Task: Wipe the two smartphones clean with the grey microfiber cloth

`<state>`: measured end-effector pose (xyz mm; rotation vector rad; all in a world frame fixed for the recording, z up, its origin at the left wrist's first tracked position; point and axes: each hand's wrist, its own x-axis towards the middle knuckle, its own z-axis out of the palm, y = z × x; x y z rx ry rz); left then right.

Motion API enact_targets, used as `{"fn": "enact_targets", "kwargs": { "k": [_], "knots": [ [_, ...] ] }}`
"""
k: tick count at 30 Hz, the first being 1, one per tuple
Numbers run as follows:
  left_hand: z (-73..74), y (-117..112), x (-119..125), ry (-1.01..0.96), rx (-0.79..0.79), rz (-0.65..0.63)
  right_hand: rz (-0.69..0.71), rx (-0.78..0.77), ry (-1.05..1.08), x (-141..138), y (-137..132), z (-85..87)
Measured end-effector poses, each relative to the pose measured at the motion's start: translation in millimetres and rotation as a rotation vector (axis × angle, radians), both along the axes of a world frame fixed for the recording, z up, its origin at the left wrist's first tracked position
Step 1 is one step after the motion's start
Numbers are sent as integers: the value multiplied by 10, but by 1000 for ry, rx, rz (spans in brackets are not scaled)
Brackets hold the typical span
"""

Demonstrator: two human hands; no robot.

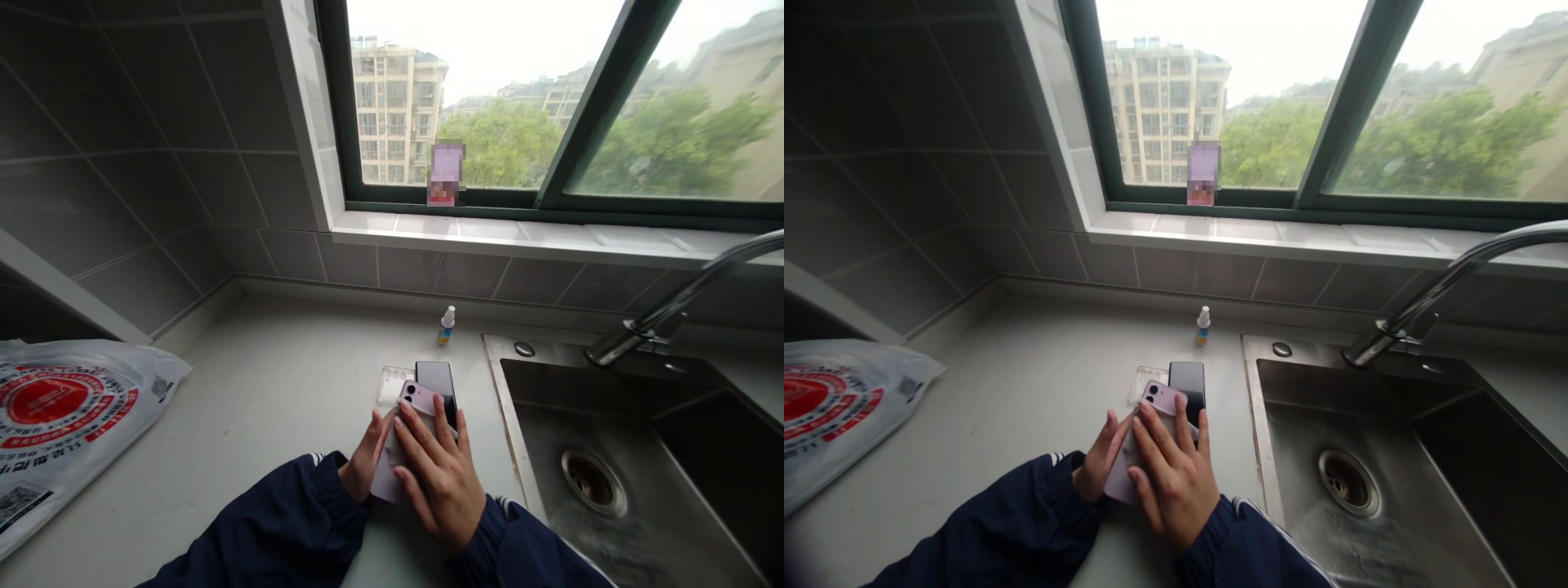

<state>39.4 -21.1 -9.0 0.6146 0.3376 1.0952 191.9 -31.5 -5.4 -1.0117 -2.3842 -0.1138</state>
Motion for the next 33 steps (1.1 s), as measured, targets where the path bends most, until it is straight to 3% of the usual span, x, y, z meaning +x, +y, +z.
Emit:
{"fn": "enact_targets", "kwargs": {
  "k": [4, 11, 22, 33],
  "knots": [
    [-6, 0, 5, -11, 62, -11, -94, -17, 54, 22, 36, -31],
    [-42, -37, -28, 30, -10, -84, -227, -66, 126, 38, 75, -29],
    [84, -8, 10, 40, 84, -24, -32, -54, 54, 57, 75, -1],
    [-11, 70, -83, -61, -232, 28, 186, -49, -37, 15, -9, 67]
  ]
}}
